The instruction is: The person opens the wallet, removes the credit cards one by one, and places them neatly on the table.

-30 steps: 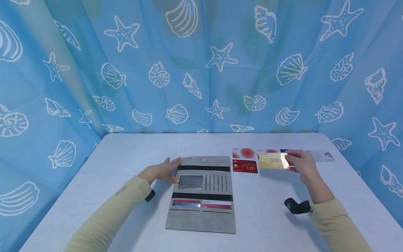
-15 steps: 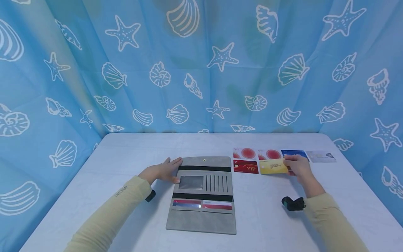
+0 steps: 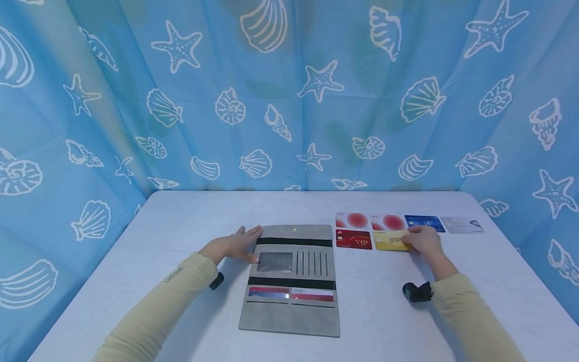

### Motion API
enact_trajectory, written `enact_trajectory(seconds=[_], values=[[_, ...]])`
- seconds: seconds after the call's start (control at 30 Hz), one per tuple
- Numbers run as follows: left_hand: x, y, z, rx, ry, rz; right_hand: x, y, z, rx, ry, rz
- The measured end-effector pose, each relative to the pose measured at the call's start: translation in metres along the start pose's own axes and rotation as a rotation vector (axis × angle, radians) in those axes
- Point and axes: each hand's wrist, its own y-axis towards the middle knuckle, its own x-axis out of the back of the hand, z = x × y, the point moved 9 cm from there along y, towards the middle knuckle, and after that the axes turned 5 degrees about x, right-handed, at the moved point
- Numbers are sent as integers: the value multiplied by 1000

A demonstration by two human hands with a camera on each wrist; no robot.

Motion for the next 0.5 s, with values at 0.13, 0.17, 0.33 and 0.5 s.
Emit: enact_trajectory(seconds=[0.13,0.17,0.33,0.5], values=[[1,-2,-1,-7,5,1,-4,-5,8,28,-81,23],[2,-2,-2,-9,7,1,-5,-6,10,35,-102,30],[2,-4,-2,-3,14,4,-7,-8,12,20,-162,22],[2,-5,-2,2,8,2,-8,-9,13,-6,-186,-12]])
